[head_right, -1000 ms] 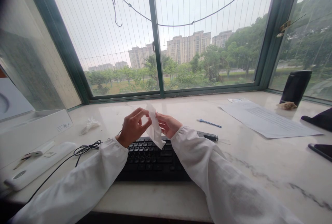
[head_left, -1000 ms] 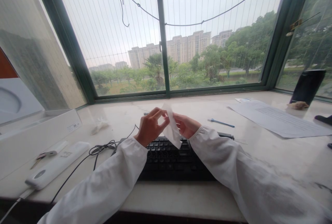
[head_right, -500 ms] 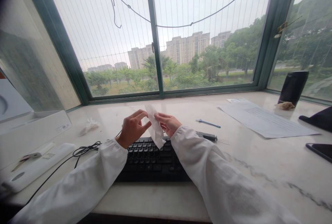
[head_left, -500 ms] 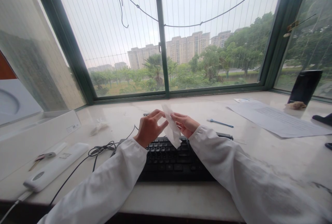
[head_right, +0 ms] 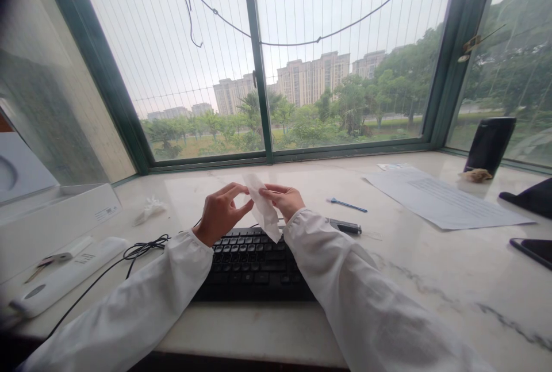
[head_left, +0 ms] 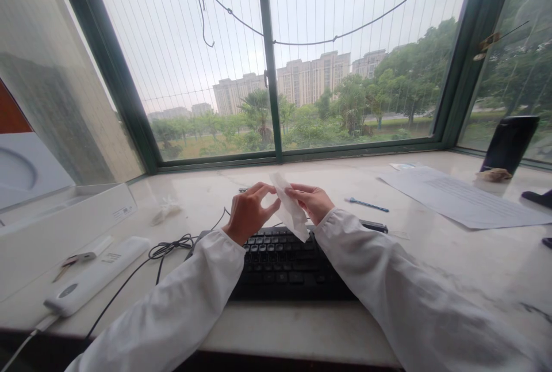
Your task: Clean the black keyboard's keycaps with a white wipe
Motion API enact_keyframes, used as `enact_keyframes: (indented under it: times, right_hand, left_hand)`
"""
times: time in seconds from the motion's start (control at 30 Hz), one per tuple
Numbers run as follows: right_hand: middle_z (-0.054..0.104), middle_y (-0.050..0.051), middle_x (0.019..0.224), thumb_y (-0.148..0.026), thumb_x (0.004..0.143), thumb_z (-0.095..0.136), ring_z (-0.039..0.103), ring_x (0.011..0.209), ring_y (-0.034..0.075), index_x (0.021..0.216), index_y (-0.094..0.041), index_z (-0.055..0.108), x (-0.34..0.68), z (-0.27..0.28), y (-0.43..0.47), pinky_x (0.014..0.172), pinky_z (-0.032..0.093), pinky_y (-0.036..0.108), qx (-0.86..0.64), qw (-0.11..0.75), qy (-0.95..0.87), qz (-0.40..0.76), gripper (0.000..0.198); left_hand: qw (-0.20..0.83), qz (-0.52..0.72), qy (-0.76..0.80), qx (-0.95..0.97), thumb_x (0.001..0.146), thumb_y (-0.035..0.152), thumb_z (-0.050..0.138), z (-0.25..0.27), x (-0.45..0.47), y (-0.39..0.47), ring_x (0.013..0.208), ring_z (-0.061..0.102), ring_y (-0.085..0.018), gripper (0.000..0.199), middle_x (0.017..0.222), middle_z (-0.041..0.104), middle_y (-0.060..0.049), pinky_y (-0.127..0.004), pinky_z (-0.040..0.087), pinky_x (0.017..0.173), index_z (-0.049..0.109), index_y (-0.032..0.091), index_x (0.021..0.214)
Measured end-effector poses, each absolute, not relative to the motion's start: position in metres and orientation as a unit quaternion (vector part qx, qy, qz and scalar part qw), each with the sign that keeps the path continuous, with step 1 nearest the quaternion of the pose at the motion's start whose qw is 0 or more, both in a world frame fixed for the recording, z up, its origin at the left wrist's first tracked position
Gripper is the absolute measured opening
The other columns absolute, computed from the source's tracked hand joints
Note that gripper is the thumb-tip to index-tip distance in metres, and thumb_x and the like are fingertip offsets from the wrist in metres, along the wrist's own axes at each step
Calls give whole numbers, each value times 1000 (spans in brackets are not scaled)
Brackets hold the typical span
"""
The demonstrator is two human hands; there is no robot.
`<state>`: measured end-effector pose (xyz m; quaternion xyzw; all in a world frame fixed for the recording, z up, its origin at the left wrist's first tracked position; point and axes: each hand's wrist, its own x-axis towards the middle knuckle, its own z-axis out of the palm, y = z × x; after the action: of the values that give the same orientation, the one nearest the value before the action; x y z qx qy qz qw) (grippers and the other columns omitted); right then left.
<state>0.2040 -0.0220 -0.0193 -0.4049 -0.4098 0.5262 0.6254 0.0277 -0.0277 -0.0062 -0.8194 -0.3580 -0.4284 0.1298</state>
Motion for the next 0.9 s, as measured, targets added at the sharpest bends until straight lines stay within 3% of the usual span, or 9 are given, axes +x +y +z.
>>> enact_keyframes:
  times: [0.07,0.17,0.3,0.4,0.5,0.67,0.9]
  right_hand:
    - [75,6,78,-34,52,85,66,71,18,86,-15,76,213,-15,-22,71,52,32,-444,642,-419,463,39]
    - [75,6,82,-37,63,78,68,76,20,90,-18,76,231,-5,-25,73,52,31,-531,651,-468,275,33]
    - [76,4,85,-30,77,66,69,83,19,91,-21,76,247,0,-26,84,49,28,-603,565,-557,80,19]
    - [74,6,101,-25,81,61,67,95,19,103,-21,72,245,-8,-23,89,45,29,-630,413,-654,64,25]
    - [71,10,108,-35,81,62,64,103,25,125,-19,58,234,-18,-23,93,38,38,-652,290,-700,22,46]
    - [73,10,92,-32,89,51,65,94,24,121,-19,56,219,-23,-30,94,23,42,-601,233,-763,-54,36]
    - [72,11,89,-29,91,44,63,84,23,117,-21,59,216,-25,-30,87,17,40,-567,204,-791,-107,32]
  left_hand:
    - [117,-440,-358,-815,84,33,62,-4,27,-28,67,62,-10,16,97,71,1,-20,44,56,68,22,94]
    - [110,-444,-361,-813,85,33,62,-2,26,-29,72,64,-11,17,98,71,0,-20,46,58,69,23,97]
    - [108,-441,-357,-817,85,32,62,-3,26,-29,76,66,-12,17,100,71,0,-21,49,61,69,23,97]
    - [100,-440,-349,-821,85,31,62,-4,25,-26,76,66,-13,16,100,71,0,-22,51,65,69,22,97]
    - [88,-425,-333,-837,84,28,63,-3,22,-22,73,66,-13,14,98,72,-1,-24,52,67,69,20,94]
    - [62,-409,-337,-846,81,28,65,7,12,-18,62,61,-10,18,93,73,-2,-22,50,61,70,19,96]
    - [-11,-345,-380,-858,79,39,66,36,-34,-26,48,50,-5,25,100,72,-5,-19,41,47,72,18,92]
